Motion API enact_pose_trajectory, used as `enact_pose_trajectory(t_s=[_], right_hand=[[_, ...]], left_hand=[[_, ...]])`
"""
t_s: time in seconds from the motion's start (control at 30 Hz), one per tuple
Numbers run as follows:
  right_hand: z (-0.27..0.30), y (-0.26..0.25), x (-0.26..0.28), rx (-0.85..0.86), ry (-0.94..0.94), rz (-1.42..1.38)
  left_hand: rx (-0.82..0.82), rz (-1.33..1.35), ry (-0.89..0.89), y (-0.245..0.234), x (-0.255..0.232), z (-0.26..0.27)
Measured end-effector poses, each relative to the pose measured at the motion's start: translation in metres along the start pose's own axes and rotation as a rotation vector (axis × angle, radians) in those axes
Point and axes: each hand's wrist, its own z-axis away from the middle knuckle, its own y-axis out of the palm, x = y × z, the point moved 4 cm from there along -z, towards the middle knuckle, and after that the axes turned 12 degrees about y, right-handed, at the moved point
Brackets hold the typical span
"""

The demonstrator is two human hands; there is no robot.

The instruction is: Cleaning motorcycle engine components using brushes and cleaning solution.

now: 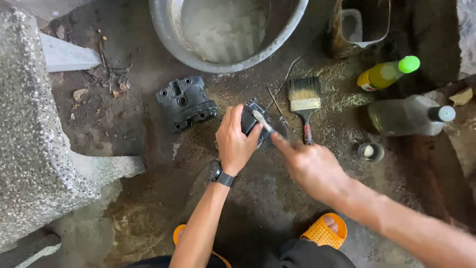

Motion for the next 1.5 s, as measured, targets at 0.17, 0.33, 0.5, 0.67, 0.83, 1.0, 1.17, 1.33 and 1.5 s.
enact_pose_trajectory(t_s=[0.17, 0.33, 0.5, 0.67, 0.83, 1.0, 1.17, 1.33, 1.5], right_hand=[[-0.006, -0.002, -0.02, 0.211, 0.345, -0.567], [-0.002, 0.004, -0.013, 0.087, -0.085, 0.541], [0.01, -0.003, -0.003, -0.234, -0.08, -0.454], [0.012, 0.031, -0.045, 0.326, 0.766, -1.382], [0.039, 0.074, -0.077, -0.026, 0.862, -1.55], [0.034, 0.115, -0.076, -0.133, 0.924, -1.418], [0.004, 0.154, -0.089, -0.297, 0.906, -1.531], [-0.019, 0.156, -0.085, -0.282, 0.836, -1.603], [-0.028, 0.146, -0.059, -0.129, 0.695, -1.301]], left_hand=[[-0.009, -0.005, -0.007, -0.001, 0.001, 0.0], [-0.015, 0.016, -0.012, -0.001, 0.0, -0.005], [0.002, -0.024, 0.026, 0.001, 0.001, 0.002], [0.004, -0.006, 0.038, -0.003, 0.008, -0.004], [0.036, 0.036, 0.024, -0.007, 0.009, -0.005], [0.065, 0.236, -0.046, -0.013, 0.002, -0.006], [0.01, 0.674, -0.15, -0.006, 0.05, 0.015], [0.02, 0.805, -0.265, 0.002, 0.092, 0.044], [0.177, 0.471, -0.319, -0.03, 0.093, 0.037]])
